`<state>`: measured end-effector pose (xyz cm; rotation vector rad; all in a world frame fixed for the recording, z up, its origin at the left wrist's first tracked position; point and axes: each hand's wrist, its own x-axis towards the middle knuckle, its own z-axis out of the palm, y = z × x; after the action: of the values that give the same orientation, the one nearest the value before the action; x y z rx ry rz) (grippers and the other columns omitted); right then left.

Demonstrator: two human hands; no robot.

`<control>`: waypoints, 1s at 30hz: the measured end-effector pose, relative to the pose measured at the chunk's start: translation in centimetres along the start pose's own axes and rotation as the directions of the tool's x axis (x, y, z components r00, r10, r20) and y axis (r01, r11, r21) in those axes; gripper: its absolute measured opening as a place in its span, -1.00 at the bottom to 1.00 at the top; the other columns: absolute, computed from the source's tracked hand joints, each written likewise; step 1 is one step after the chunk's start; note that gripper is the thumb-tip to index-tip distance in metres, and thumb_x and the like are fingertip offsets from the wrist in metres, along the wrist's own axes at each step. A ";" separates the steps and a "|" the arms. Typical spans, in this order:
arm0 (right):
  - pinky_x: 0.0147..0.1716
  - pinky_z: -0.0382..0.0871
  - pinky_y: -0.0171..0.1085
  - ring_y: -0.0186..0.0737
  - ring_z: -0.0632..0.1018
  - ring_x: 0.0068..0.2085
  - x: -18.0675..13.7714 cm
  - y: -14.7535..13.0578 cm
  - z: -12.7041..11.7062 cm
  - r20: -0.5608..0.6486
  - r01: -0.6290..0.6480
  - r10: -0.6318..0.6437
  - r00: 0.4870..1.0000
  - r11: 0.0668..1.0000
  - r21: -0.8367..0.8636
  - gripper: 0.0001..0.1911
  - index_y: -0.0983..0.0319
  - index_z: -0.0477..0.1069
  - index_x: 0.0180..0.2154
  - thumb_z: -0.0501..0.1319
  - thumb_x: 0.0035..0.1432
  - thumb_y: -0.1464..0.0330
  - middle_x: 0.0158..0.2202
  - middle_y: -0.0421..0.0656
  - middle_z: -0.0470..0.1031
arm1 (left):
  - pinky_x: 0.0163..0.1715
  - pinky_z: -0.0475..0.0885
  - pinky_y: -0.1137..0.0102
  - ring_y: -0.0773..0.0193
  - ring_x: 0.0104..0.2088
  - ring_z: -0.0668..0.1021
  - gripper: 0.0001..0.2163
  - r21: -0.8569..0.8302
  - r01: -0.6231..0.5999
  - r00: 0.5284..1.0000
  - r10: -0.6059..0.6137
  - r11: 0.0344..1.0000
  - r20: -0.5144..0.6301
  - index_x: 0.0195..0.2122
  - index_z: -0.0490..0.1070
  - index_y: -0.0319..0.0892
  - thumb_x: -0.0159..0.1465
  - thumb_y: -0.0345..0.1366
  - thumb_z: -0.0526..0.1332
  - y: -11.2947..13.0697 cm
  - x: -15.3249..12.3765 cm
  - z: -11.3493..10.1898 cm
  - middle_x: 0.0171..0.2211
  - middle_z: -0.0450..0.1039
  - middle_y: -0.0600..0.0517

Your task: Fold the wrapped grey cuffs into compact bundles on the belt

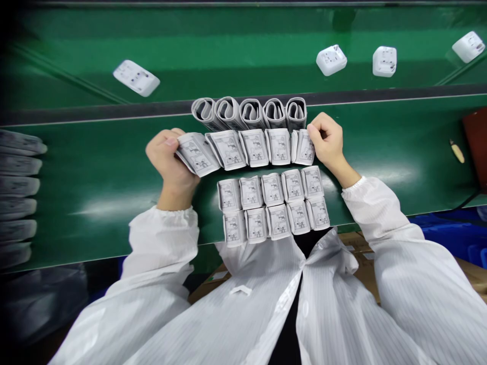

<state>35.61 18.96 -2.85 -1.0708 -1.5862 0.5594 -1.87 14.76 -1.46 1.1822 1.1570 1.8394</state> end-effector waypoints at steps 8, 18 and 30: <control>-0.22 0.52 -0.03 -0.16 0.48 -0.36 0.0 0.3 0.1 -0.017 0.079 -0.078 0.997 0.996 0.047 -0.24 0.08 0.21 -0.48 0.24 0.53 -0.32 -0.44 -0.21 0.35 | -0.48 0.09 0.32 0.38 -0.52 0.20 -0.53 -0.057 -0.050 0.999 0.051 0.997 0.018 -0.60 0.18 -0.09 0.18 -0.11 0.48 -0.6 0.3 -0.5 -0.57 0.17 0.12; -0.29 0.40 -0.09 -0.23 0.44 -0.38 -0.1 0.5 0.3 -0.054 0.124 -0.119 0.991 0.986 0.111 -0.29 0.10 0.24 -0.48 0.32 0.56 -0.19 -0.45 -0.24 0.35 | -0.51 0.09 0.34 0.36 -0.54 0.30 -0.66 -0.066 -0.062 0.998 0.062 0.996 0.003 -0.62 0.25 -0.10 0.10 -0.23 0.43 -0.7 0.5 -0.8 -0.58 0.27 0.08; -0.22 0.46 -0.07 -0.22 0.44 -0.37 -0.1 0.7 0.3 -0.042 0.093 -0.088 0.995 0.984 0.151 -0.30 0.11 0.27 -0.48 0.36 0.54 -0.19 -0.44 -0.24 0.36 | -0.52 0.07 0.32 0.38 -0.55 0.30 -0.66 -0.088 -0.060 0.998 0.060 0.994 0.007 -0.62 0.28 -0.10 0.10 -0.25 0.45 -0.9 0.5 -0.9 -0.59 0.28 0.08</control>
<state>35.61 19.28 -3.55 -0.8850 -1.5276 0.5881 -2.78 15.27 -2.31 1.1867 1.0350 1.9068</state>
